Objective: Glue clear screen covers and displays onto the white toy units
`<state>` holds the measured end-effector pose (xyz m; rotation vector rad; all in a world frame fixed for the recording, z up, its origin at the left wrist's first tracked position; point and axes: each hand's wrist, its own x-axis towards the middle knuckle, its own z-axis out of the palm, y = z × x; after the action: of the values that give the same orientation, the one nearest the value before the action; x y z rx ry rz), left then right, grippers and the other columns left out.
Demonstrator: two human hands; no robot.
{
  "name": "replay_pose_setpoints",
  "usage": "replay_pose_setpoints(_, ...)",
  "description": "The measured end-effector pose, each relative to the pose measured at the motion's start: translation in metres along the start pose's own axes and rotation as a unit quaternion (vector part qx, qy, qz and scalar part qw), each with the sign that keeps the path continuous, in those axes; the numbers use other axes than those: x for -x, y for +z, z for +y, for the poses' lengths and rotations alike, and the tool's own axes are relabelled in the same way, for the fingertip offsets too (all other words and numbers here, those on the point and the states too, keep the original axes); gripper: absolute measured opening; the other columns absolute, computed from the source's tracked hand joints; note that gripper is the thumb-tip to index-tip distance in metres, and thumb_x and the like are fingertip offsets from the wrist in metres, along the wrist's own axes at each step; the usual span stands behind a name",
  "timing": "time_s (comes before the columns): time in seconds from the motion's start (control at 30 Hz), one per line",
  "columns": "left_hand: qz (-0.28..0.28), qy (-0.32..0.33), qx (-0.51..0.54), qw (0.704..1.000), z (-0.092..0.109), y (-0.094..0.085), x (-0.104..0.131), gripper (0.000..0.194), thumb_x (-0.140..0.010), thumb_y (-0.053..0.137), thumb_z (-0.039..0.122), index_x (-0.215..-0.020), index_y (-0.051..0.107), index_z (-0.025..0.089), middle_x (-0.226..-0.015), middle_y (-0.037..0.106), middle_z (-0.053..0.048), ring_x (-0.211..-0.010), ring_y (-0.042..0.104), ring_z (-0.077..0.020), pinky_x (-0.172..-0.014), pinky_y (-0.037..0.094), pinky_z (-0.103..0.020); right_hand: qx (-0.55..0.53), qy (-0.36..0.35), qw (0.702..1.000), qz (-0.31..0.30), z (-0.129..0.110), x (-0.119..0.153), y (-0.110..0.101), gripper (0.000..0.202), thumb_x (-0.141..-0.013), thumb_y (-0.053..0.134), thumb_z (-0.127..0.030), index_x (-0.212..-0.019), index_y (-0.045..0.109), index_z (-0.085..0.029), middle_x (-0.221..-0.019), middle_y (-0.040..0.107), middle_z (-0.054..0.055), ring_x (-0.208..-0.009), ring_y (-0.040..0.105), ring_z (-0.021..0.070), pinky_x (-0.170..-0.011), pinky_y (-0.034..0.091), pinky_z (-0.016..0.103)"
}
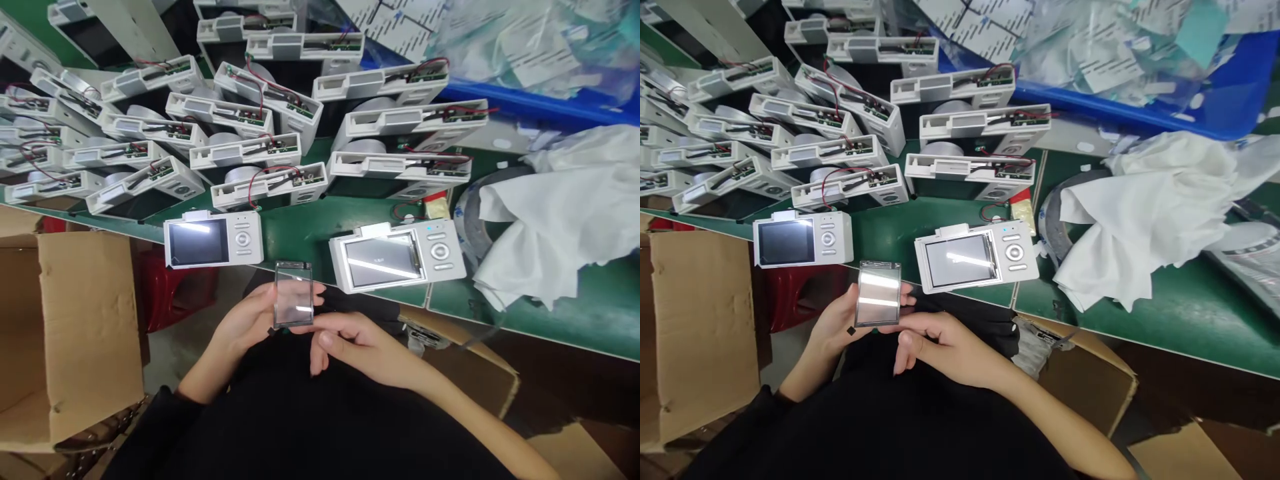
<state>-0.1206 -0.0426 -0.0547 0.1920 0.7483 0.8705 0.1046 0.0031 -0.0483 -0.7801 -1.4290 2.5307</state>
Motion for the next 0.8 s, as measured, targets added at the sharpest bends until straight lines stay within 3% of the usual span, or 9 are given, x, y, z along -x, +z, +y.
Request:
replay_pose_setpoints(0.17, 0.003, -0.004, -0.018, 1.0, -0.006, -0.001, -0.008, 0.074, -0.084, 0.084, 0.081, -0.125, 0.086, 0.019, -0.129, 0.085, -0.015, -0.117, 0.082, -0.0319, -0.105, 0.062, -0.037, -0.011, -0.001, 1.0, 0.026, -0.006, -0.005, -0.001, 0.065, -0.108, 0.056, -0.073, -0.079, 0.076, -0.019, -0.074, 0.078, 0.007, -0.069, 0.07, 0.0149, -0.074, 0.059, 0.029)
replay_pose_setpoints(0.33, 0.012, -0.01, -0.07, 0.997, -0.011, -0.002, -0.015, 0.095, -0.077, 0.072, 0.099, -0.121, 0.086, 0.015, -0.131, 0.083, -0.021, -0.123, 0.079, -0.0402, -0.104, 0.063, -0.047, 0.034, -0.008, 0.996, 0.077, -0.009, -0.009, -0.001, 0.06, -0.109, 0.058, -0.067, -0.076, 0.079, -0.022, -0.068, 0.077, 0.005, -0.069, 0.074, 0.017, -0.078, 0.063, 0.03)
replay_pose_setpoints(0.4, 0.026, -0.01, -0.101, 0.995, -0.009, -0.004, -0.01, 0.101, -0.083, 0.057, 0.103, -0.119, 0.086, 0.014, -0.127, 0.084, -0.022, -0.12, 0.08, -0.0403, -0.104, 0.063, -0.049, 0.048, -0.011, 0.994, 0.098, -0.009, -0.011, 0.001, 0.061, -0.109, 0.058, -0.069, -0.075, 0.079, -0.023, -0.064, 0.076, 0.004, -0.066, 0.075, 0.0178, -0.086, 0.066, 0.033)
replay_pose_setpoints(0.5, 0.078, 0.004, -0.183, 0.98, 0.006, -0.008, 0.015, 0.084, -0.102, 0.048, 0.088, -0.121, 0.086, 0.016, -0.126, 0.084, -0.018, -0.118, 0.081, -0.0329, -0.109, 0.061, -0.045, 0.063, -0.007, 0.988, 0.139, -0.012, -0.014, 0.005, 0.062, -0.107, 0.058, -0.072, -0.074, 0.078, -0.023, -0.06, 0.074, 0.003, -0.062, 0.075, 0.0175, -0.085, 0.068, 0.032)
replay_pose_setpoints(0.6, 0.114, 0.025, -0.296, 0.948, 0.032, -0.012, 0.057, 0.048, -0.094, 0.084, 0.062, -0.125, 0.087, 0.026, -0.132, 0.084, -0.012, -0.11, 0.082, -0.0273, -0.095, 0.065, -0.034, 0.093, 0.009, 0.974, 0.209, -0.014, -0.016, 0.008, 0.064, -0.104, 0.06, -0.077, -0.07, 0.075, -0.024, -0.058, 0.073, 0.004, -0.059, 0.074, 0.0182, -0.07, 0.066, 0.028)
replay_pose_setpoints(0.63, 0.1, 0.047, -0.392, 0.913, 0.041, -0.015, 0.071, 0.044, -0.098, 0.082, 0.055, -0.133, 0.084, 0.03, -0.131, 0.084, -0.01, -0.111, 0.082, -0.0256, -0.094, 0.065, -0.032, 0.102, 0.009, 0.969, 0.226, -0.015, -0.017, 0.008, 0.065, -0.103, 0.06, -0.078, -0.068, 0.074, -0.024, -0.058, 0.072, 0.004, -0.058, 0.074, 0.0186, -0.068, 0.066, 0.028)
replay_pose_setpoints(0.73, 0.077, 0.227, -0.507, 0.828, 0.059, -0.023, 0.1, 0.035, -0.105, 0.075, 0.04, -0.139, 0.081, 0.032, -0.127, 0.087, -0.01, -0.111, 0.085, -0.0242, -0.092, 0.067, -0.028, 0.097, 0.005, 0.971, 0.218, -0.011, -0.015, 0.007, 0.064, -0.104, 0.062, -0.074, -0.065, 0.074, -0.024, -0.058, 0.07, 0.005, -0.058, 0.073, 0.0186, -0.066, 0.065, 0.029)
replay_pose_setpoints(0.8, 0.121, 0.322, -0.501, 0.794, 0.06, -0.032, 0.107, 0.027, -0.106, 0.074, 0.038, -0.129, 0.085, 0.032, -0.115, 0.089, -0.008, -0.098, 0.086, -0.0227, -0.084, 0.068, -0.028, 0.068, -0.009, 0.978, 0.199, -0.005, -0.013, 0.005, 0.063, -0.106, 0.062, -0.068, -0.063, 0.072, -0.024, -0.057, 0.068, 0.004, -0.056, 0.069, 0.0178, -0.061, 0.061, 0.029)
